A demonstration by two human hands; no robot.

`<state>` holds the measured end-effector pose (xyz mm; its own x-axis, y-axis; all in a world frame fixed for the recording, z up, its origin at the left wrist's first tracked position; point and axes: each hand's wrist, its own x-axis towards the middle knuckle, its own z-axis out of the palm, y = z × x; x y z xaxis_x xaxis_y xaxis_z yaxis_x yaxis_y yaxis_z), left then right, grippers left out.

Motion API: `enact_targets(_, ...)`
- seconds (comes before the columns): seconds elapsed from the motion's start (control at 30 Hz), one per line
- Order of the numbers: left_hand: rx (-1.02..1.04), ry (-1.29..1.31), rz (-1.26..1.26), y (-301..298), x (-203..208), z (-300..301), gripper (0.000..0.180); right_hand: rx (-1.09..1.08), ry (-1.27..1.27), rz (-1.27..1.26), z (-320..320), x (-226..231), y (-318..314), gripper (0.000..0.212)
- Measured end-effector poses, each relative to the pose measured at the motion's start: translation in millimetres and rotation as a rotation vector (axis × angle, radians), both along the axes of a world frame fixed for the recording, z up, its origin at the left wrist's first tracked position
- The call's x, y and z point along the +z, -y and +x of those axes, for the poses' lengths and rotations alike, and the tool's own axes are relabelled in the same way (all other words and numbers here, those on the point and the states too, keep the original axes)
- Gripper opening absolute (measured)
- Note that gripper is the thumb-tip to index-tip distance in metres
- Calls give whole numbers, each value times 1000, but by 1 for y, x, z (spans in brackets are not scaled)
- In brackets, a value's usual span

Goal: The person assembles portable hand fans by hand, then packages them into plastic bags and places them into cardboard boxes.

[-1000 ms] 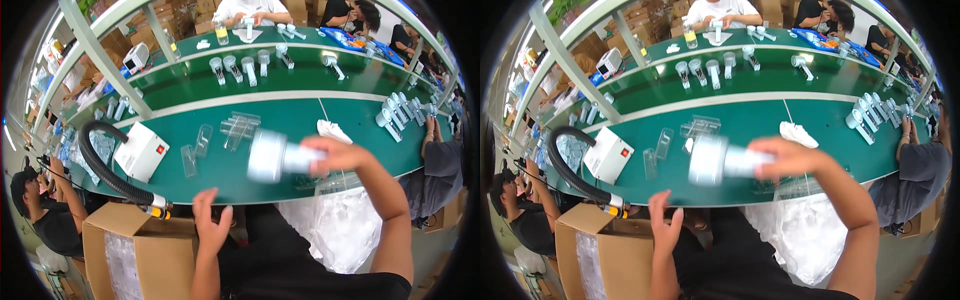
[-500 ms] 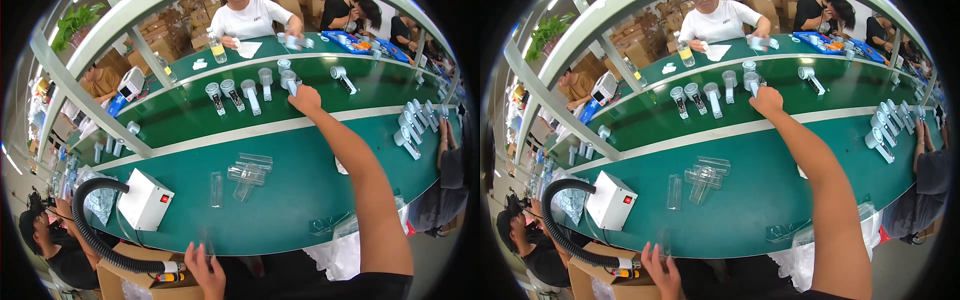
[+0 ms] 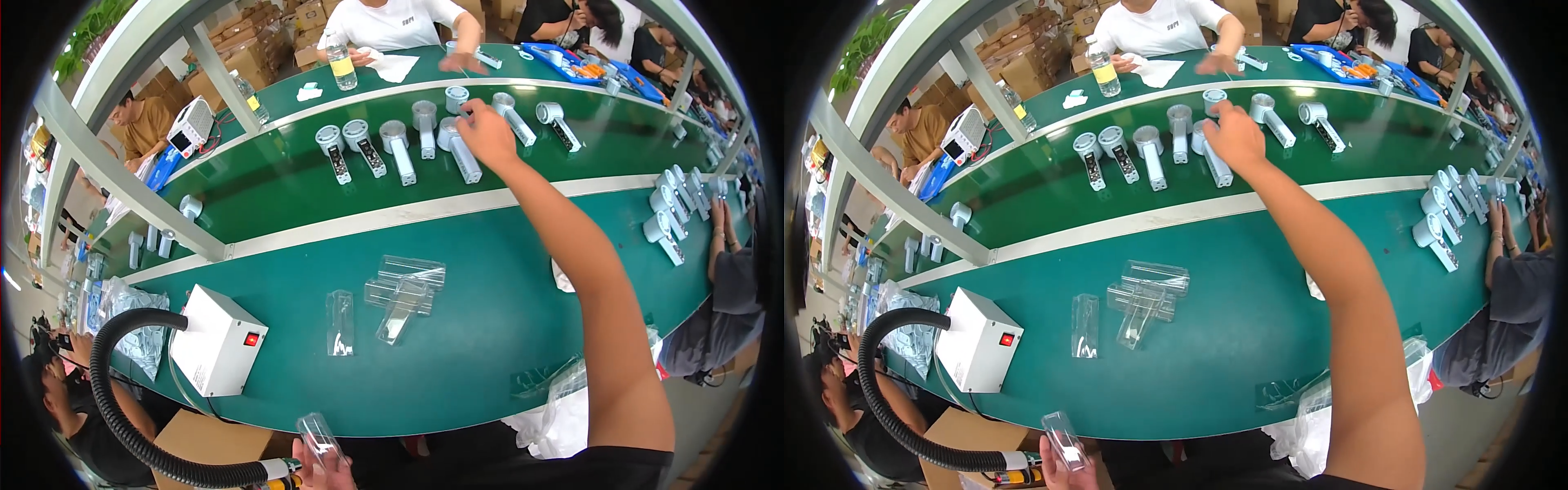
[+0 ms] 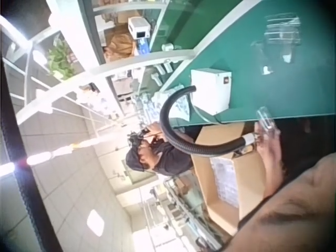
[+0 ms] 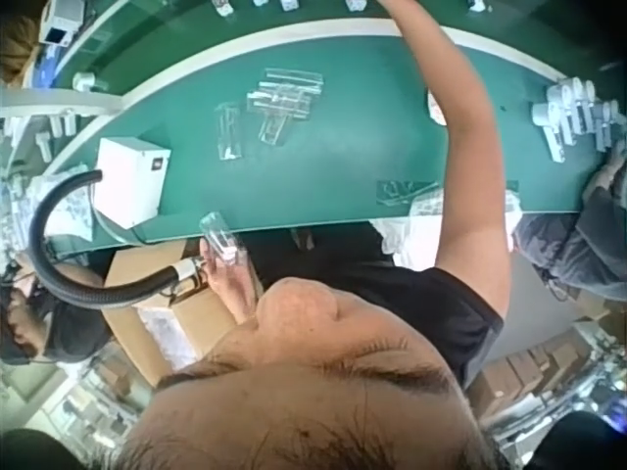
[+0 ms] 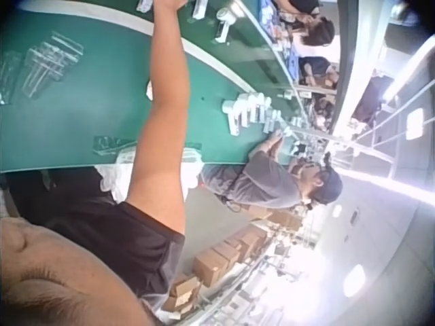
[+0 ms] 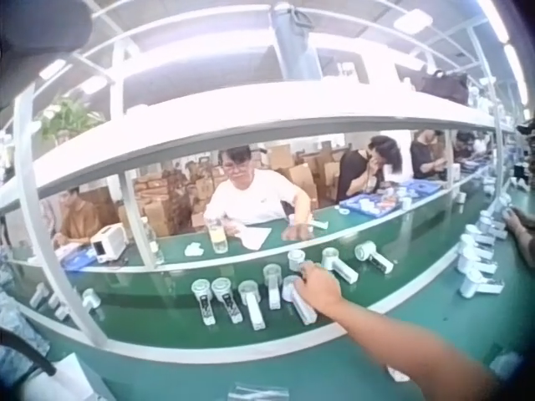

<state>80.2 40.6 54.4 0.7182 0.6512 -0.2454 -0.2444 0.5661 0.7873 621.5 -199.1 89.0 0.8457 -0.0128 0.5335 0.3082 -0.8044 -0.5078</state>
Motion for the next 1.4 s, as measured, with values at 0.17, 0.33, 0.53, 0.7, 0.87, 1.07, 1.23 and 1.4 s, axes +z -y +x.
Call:
enact_targets(0.17, -299, 206, -456, 10, -11, -34, 90, -194, -57, 5, 24, 8, 61, 35)
enact_targets(0.33, -391, 147, -354, 15, -15, -37, 87, -371, -163, 70, 75, -25, 113, 53)
enact_targets(0.53, -198, -218, -212, -6, -36, -65, 59, -412, -568, -315, 109, -21, 93, 60)
enact_targets(0.7, -169, -163, -197, -2, -33, -48, 48, -478, -221, 135, 123, -55, 118, 54)
enact_targets(0.87, -212, -14, -52, -10, -19, -45, 58, 497, -395, 913, -23, 28, 43, 38)
enact_targets(1.07, -123, 93, -244, -20, -40, -10, 47, 728, -701, 781, -262, 64, 9, 44)
enact_targets(1.23, -109, 90, -13, -3, -24, -61, 42, 812, -1314, 798, -411, 16, -64, 29)
enact_targets(1.4, -146, 100, -58, 5, -18, -91, 41, 883, -1259, 617, -460, -27, -148, 31)
